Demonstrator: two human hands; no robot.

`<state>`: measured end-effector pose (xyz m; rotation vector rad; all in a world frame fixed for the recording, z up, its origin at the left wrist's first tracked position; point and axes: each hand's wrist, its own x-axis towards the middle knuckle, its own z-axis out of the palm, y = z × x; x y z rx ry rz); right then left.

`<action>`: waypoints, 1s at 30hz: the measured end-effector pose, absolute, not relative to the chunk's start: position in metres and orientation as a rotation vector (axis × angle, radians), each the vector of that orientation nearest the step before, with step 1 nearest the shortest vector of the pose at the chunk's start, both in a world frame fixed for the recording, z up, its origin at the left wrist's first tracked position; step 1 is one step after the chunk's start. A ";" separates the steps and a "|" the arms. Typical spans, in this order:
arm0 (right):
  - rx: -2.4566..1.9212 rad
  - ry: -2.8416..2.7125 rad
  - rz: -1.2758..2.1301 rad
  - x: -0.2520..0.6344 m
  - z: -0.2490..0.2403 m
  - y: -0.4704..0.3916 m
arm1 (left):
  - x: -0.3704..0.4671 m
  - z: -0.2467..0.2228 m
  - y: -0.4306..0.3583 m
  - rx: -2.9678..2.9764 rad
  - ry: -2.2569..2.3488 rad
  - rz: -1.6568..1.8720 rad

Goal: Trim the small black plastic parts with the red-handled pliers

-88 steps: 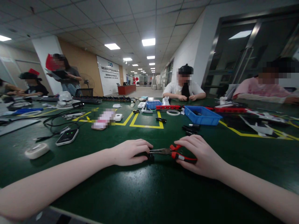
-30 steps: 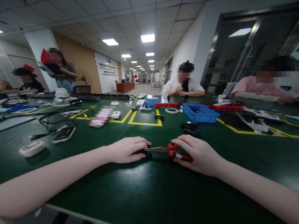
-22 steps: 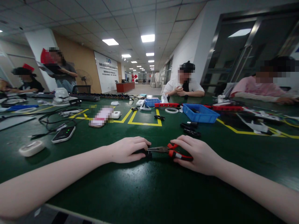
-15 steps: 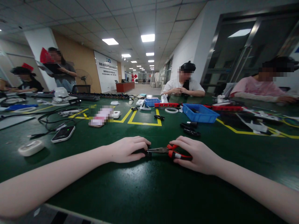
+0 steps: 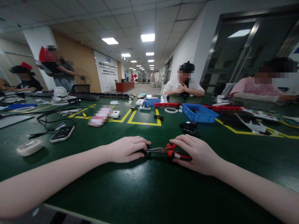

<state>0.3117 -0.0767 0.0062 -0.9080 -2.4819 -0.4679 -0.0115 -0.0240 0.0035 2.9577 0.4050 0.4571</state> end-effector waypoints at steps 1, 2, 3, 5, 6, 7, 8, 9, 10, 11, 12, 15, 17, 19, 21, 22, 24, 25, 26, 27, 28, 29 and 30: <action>-0.912 -2.481 -0.462 0.312 0.006 -0.077 | -0.011 0.003 -0.024 2.953 0.408 0.463; -0.915 -2.480 -0.456 0.312 0.007 -0.077 | -0.011 0.003 -0.024 2.946 0.412 0.468; -0.916 -2.480 -0.451 0.312 0.007 -0.077 | -0.011 0.003 -0.024 2.939 0.415 0.472; -0.917 -2.480 -0.441 0.312 0.008 -0.077 | -0.011 0.003 -0.024 2.928 0.414 0.477; -0.921 -2.480 -0.431 0.312 0.008 -0.077 | -0.011 0.003 -0.024 2.924 0.413 0.478; -0.927 -2.480 -0.418 0.312 0.008 -0.078 | -0.011 0.003 -0.024 2.920 0.411 0.482; -0.934 -2.480 -0.403 0.312 0.009 -0.078 | -0.011 0.003 -0.024 2.915 0.409 0.488; -0.940 -2.480 -0.385 0.312 0.009 -0.078 | -0.011 0.003 -0.024 2.910 0.407 0.494; -0.945 -2.480 -0.366 0.312 0.009 -0.078 | -0.011 0.003 -0.023 2.905 0.405 0.499; -0.948 -2.481 -0.347 0.312 0.009 -0.078 | -0.011 0.002 -0.023 2.901 0.402 0.504; -0.949 -2.480 -0.330 0.312 0.008 -0.077 | -0.011 0.002 -0.023 2.897 0.399 0.509; -0.954 -2.475 -0.302 0.313 0.007 -0.076 | -0.010 0.002 -0.023 2.898 0.398 0.510; -0.948 -2.473 -0.312 0.314 0.007 -0.076 | -0.011 0.002 -0.023 2.904 0.403 0.504; -0.938 -2.475 -0.337 0.314 0.007 -0.075 | -0.011 0.002 -0.023 2.912 0.403 0.505; -0.923 -2.473 -0.372 0.314 0.008 -0.075 | -0.011 0.002 -0.023 2.918 0.399 0.515; -0.915 -2.472 -0.391 0.314 0.008 -0.075 | -0.011 0.002 -0.023 2.920 0.395 0.521; -0.893 -2.465 -0.430 0.314 0.008 -0.075 | -0.011 0.002 -0.024 2.923 0.391 0.529; -0.884 -2.461 -0.446 0.314 0.008 -0.075 | -0.011 0.002 -0.024 2.924 0.390 0.531; -0.876 -2.459 -0.459 0.314 0.008 -0.075 | -0.011 0.003 -0.025 2.925 0.390 0.532; -0.871 -2.457 -0.469 0.314 0.008 -0.075 | -0.011 0.003 -0.025 2.927 0.390 0.534; -0.867 -2.455 -0.477 0.315 0.008 -0.075 | -0.011 0.003 -0.025 2.930 0.390 0.532; -0.865 -2.453 -0.484 0.315 0.007 -0.075 | -0.011 0.003 -0.025 2.934 0.388 0.531; -0.864 -2.452 -0.489 0.315 0.007 -0.075 | -0.011 0.002 -0.025 2.939 0.385 0.529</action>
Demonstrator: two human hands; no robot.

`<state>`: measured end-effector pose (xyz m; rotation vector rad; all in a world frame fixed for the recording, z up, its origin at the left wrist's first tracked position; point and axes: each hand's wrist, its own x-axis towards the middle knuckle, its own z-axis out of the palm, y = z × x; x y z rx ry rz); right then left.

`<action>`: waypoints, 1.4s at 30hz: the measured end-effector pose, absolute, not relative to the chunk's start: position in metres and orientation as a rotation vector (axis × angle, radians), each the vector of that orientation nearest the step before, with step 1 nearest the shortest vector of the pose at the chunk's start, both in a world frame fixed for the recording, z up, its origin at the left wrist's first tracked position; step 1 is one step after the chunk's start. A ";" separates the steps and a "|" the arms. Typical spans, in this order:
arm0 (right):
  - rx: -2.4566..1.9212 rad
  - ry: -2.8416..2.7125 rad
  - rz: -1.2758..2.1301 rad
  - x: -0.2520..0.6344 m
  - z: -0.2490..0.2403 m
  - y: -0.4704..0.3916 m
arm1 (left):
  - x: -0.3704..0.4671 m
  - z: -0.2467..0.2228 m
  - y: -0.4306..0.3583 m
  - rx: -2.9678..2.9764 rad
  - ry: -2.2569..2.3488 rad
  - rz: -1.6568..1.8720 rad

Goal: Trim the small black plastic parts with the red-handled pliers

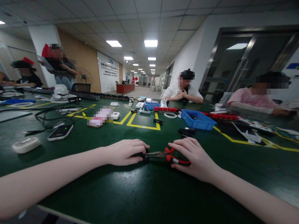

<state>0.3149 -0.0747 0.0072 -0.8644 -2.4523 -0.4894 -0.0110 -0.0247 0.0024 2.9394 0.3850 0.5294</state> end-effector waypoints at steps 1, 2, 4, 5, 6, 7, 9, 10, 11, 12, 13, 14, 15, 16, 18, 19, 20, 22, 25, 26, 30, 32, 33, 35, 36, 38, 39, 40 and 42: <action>-0.864 -2.451 -0.492 0.315 0.007 -0.075 | -0.011 0.002 -0.024 2.944 0.382 0.527; -0.862 -2.452 -0.490 0.315 0.007 -0.075 | -0.011 0.002 -0.024 2.947 0.379 0.524; -0.864 -2.454 -0.461 0.315 0.007 -0.075 | -0.011 0.002 -0.024 2.948 0.381 0.516; -0.872 -2.455 -0.433 0.315 0.007 -0.075 | -0.011 0.002 -0.023 2.947 0.386 0.513; -0.882 -2.457 -0.399 0.315 0.007 -0.074 | -0.011 0.002 -0.023 2.945 0.391 0.509; -0.895 -2.460 -0.364 0.315 0.007 -0.074 | -0.011 0.002 -0.023 2.944 0.396 0.504; -0.925 -2.463 -0.298 0.315 0.007 -0.074 | -0.011 0.003 -0.023 2.942 0.401 0.494; -0.937 -2.463 -0.269 0.315 0.007 -0.073 | -0.011 0.003 -0.023 2.939 0.400 0.492; -0.948 -2.463 -0.241 0.315 0.007 -0.073 | -0.011 0.003 -0.023 2.936 0.399 0.492; -0.961 -2.461 -0.212 0.316 0.007 -0.073 | -0.011 0.003 -0.023 2.932 0.397 0.497; -0.975 -2.461 -0.181 0.316 0.007 -0.073 | -0.011 0.003 -0.023 2.928 0.395 0.505; -0.988 -2.462 -0.147 0.316 0.007 -0.073 | -0.011 0.002 -0.023 2.925 0.393 0.511; -0.999 -2.465 -0.114 0.316 0.007 -0.072 | -0.011 0.002 -0.024 2.924 0.391 0.514; -1.010 -2.467 -0.082 0.316 0.007 -0.072 | -0.011 0.002 -0.024 2.924 0.390 0.514; -1.024 -2.467 -0.036 0.316 0.006 -0.071 | -0.011 0.002 -0.024 2.925 0.390 0.510; -1.026 -2.466 -0.023 0.317 0.006 -0.071 | -0.011 0.002 -0.024 2.924 0.392 0.509; -1.027 -2.463 -0.016 0.317 0.005 -0.070 | -0.011 0.001 -0.024 2.921 0.394 0.512; -1.022 -2.460 -0.009 0.318 0.004 -0.069 | -0.011 0.001 -0.023 2.916 0.399 0.517; -1.013 -2.463 -0.012 0.319 0.003 -0.068 | -0.011 0.002 -0.023 2.917 0.401 0.516; -1.009 -2.465 -0.019 0.319 0.004 -0.068 | -0.011 0.001 -0.023 2.919 0.403 0.515; -0.975 -2.472 -0.048 0.318 0.005 -0.070 | -0.010 0.000 -0.025 2.950 0.385 0.546; -0.942 -2.482 -0.053 0.318 0.006 -0.071 | -0.010 -0.001 -0.027 2.987 0.365 0.562; -0.929 -2.485 -0.055 0.317 0.006 -0.071 | -0.009 -0.001 -0.027 3.003 0.359 0.564; -0.916 -2.486 -0.067 0.317 0.006 -0.071 | -0.009 -0.001 -0.027 3.019 0.357 0.563; -0.910 -2.484 -0.077 0.316 0.006 -0.071 | -0.009 -0.001 -0.027 3.022 0.355 0.563; -0.900 -2.486 -0.105 0.316 0.005 -0.070 | -0.009 0.000 -0.026 3.023 0.349 0.555; -0.892 -2.488 -0.126 0.315 0.005 -0.070 | -0.009 0.000 -0.025 3.021 0.350 0.547; -0.883 -2.490 -0.155 0.315 0.005 -0.070 | -0.009 0.001 -0.025 3.018 0.353 0.537; -0.854 -2.493 -0.241 0.314 0.005 -0.071 | -0.010 0.001 -0.024 3.013 0.361 0.517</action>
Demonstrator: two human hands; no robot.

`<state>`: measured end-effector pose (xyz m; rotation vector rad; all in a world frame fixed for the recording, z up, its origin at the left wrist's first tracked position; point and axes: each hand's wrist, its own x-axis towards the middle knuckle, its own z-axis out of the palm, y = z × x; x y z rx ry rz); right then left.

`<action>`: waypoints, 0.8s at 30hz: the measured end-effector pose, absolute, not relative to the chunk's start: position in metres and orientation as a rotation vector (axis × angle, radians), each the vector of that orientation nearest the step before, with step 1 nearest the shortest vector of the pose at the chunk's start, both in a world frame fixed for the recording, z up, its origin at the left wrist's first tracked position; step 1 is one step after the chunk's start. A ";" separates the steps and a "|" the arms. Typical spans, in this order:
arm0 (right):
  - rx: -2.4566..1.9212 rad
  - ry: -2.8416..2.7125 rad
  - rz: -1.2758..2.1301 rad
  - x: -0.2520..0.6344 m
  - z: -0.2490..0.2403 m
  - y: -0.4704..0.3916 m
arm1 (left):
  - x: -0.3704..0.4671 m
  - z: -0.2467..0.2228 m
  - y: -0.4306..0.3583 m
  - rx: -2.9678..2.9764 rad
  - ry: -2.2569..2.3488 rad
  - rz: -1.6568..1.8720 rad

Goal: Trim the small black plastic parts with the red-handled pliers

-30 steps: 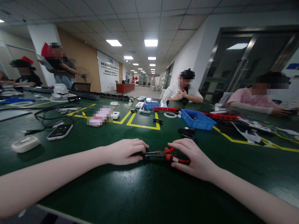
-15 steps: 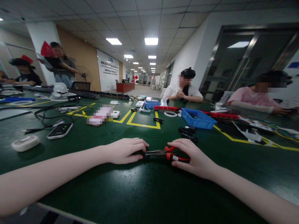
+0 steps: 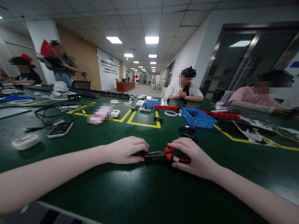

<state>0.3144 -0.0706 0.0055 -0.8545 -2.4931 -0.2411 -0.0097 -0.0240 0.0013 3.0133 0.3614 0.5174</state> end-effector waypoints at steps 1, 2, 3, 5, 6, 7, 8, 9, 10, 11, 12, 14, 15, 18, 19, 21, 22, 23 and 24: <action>-0.837 -2.495 -0.293 0.314 0.006 -0.071 | -0.010 0.001 -0.024 3.015 0.363 0.510; -0.819 -2.495 -0.346 0.314 0.006 -0.071 | -0.010 0.001 -0.024 3.020 0.362 0.507; -0.803 -2.494 -0.396 0.314 0.006 -0.072 | -0.010 0.001 -0.024 3.026 0.358 0.507; -0.781 -2.490 -0.473 0.314 0.006 -0.073 | -0.010 0.001 -0.025 3.034 0.347 0.512; -0.775 -2.488 -0.500 0.314 0.006 -0.073 | -0.010 0.001 -0.025 3.035 0.343 0.514; -0.769 -2.487 -0.520 0.314 0.006 -0.073 | -0.010 0.002 -0.025 3.035 0.340 0.514; -0.765 -2.487 -0.533 0.314 0.006 -0.074 | -0.010 0.002 -0.025 3.033 0.339 0.512; -0.762 -2.488 -0.541 0.314 0.006 -0.074 | -0.010 0.002 -0.025 3.032 0.338 0.509; -0.760 -2.489 -0.545 0.314 0.006 -0.074 | -0.010 0.002 -0.025 3.030 0.337 0.507; -0.760 -2.490 -0.547 0.314 0.006 -0.074 | -0.010 0.002 -0.025 3.030 0.337 0.507; -0.762 -2.490 -0.546 0.314 0.006 -0.074 | -0.010 0.002 -0.025 3.030 0.338 0.507; -0.773 -2.489 -0.540 0.313 0.007 -0.075 | -0.010 0.002 -0.024 3.036 0.346 0.511; -0.779 -2.488 -0.534 0.313 0.007 -0.075 | -0.010 0.002 -0.024 3.042 0.353 0.513; -0.793 -2.491 -0.510 0.313 0.008 -0.075 | -0.010 0.002 -0.023 3.067 0.371 0.517; -0.795 -2.493 -0.502 0.313 0.009 -0.075 | -0.010 0.002 -0.023 3.074 0.373 0.517; -0.793 -2.496 -0.493 0.313 0.009 -0.075 | -0.010 0.003 -0.023 3.083 0.372 0.509; -0.790 -2.497 -0.492 0.313 0.009 -0.075 | -0.010 0.003 -0.023 3.085 0.370 0.507; -0.786 -2.499 -0.495 0.313 0.008 -0.075 | -0.009 0.003 -0.023 3.087 0.366 0.509; -0.780 -2.500 -0.500 0.314 0.008 -0.075 | -0.009 0.004 -0.024 3.090 0.360 0.514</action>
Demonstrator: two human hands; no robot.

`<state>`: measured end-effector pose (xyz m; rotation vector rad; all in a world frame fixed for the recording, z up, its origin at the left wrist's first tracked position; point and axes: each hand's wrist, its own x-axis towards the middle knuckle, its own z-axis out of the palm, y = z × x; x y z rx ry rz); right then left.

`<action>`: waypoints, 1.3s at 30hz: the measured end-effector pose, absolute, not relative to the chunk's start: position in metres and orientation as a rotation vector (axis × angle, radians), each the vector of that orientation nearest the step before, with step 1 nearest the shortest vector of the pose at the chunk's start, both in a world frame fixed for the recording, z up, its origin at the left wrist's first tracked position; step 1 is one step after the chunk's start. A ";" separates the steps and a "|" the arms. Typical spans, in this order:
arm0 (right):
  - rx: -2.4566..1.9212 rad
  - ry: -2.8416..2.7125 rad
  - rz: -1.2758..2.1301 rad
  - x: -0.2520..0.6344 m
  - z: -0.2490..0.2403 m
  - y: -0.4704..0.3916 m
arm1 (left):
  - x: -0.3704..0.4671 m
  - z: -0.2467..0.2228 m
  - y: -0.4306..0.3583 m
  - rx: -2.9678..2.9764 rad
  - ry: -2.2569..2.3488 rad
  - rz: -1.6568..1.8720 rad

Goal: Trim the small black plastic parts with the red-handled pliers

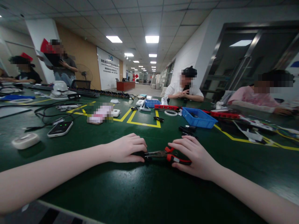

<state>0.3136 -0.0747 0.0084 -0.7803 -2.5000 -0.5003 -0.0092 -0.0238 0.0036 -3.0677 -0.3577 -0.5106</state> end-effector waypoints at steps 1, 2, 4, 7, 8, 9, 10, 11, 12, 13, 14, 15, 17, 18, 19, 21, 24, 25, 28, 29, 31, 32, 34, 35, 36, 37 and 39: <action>-0.776 -2.502 -0.507 0.314 0.008 -0.075 | -0.009 0.004 -0.024 -3.063 -0.347 -0.519; -0.773 -2.503 -0.517 0.314 0.008 -0.075 | -0.009 0.004 -0.024 -3.056 -0.336 -0.529; -0.773 -2.504 -0.537 0.314 0.008 -0.075 | -0.009 0.004 -0.025 -3.041 -0.308 -0.544; -0.784 -2.500 -0.556 0.314 0.007 -0.075 | -0.009 0.004 -0.025 -3.023 -0.275 -0.545; -0.786 -2.498 -0.561 0.314 0.007 -0.075 | -0.009 0.004 -0.025 -3.019 -0.271 -0.543; -0.787 -2.495 -0.566 0.314 0.007 -0.075 | -0.009 0.004 -0.025 -3.014 -0.272 -0.539; -0.783 -2.492 -0.573 0.314 0.007 -0.075 | -0.009 0.004 -0.025 -3.008 -0.279 -0.535; -0.780 -2.491 -0.582 0.314 0.008 -0.076 | -0.009 0.004 -0.025 -3.003 -0.290 -0.532; -0.776 -2.492 -0.590 0.314 0.008 -0.076 | -0.009 0.004 -0.025 -2.997 -0.300 -0.530; -0.773 -2.495 -0.594 0.314 0.008 -0.076 | -0.009 0.004 -0.025 -2.995 -0.309 -0.528; -0.771 -2.499 -0.593 0.314 0.008 -0.076 | -0.009 0.004 -0.025 -2.998 -0.316 -0.526; -0.772 -2.504 -0.588 0.313 0.009 -0.076 | -0.009 0.004 -0.025 -3.008 -0.320 -0.524; -0.764 -2.513 -0.571 0.313 0.009 -0.076 | -0.009 0.004 -0.025 -3.038 -0.318 -0.517; -0.756 -2.517 -0.564 0.313 0.009 -0.076 | -0.010 0.003 -0.024 -3.052 -0.315 -0.512; -0.748 -2.520 -0.559 0.313 0.009 -0.076 | -0.010 0.003 -0.024 -3.062 -0.312 -0.510; -0.741 -2.528 -0.548 0.313 0.009 -0.076 | -0.011 0.003 -0.023 -3.076 -0.296 -0.516; -0.755 -2.532 -0.514 0.313 0.009 -0.076 | -0.011 0.002 -0.023 -3.107 -0.265 -0.530; -0.762 -2.531 -0.500 0.313 0.009 -0.076 | -0.011 0.002 -0.023 -3.118 -0.255 -0.532; -0.769 -2.525 -0.467 0.312 0.010 -0.076 | -0.011 0.004 -0.024 -3.146 -0.238 -0.533; -0.772 -2.523 -0.458 0.312 0.010 -0.076 | -0.011 0.004 -0.024 -3.157 -0.234 -0.536; -0.779 -2.519 -0.440 0.312 0.010 -0.076 | -0.011 0.005 -0.024 -3.182 -0.233 -0.547; -0.784 -2.516 -0.430 0.313 0.010 -0.076 | -0.011 0.006 -0.024 -3.191 -0.236 -0.556; -0.797 -2.513 -0.410 0.314 0.009 -0.075 | -0.011 0.006 -0.024 -3.199 -0.253 -0.567; -0.801 -2.510 -0.399 0.314 0.008 -0.075 | -0.011 0.006 -0.024 -3.199 -0.266 -0.569; -0.805 -2.503 -0.388 0.315 0.007 -0.074 | -0.011 0.005 -0.024 -3.201 -0.280 -0.572; -0.810 -2.497 -0.375 0.315 0.007 -0.074 | -0.011 0.005 -0.024 -3.204 -0.293 -0.576; -0.829 -2.495 -0.345 0.315 0.007 -0.073 | -0.011 0.004 -0.023 -3.216 -0.320 -0.598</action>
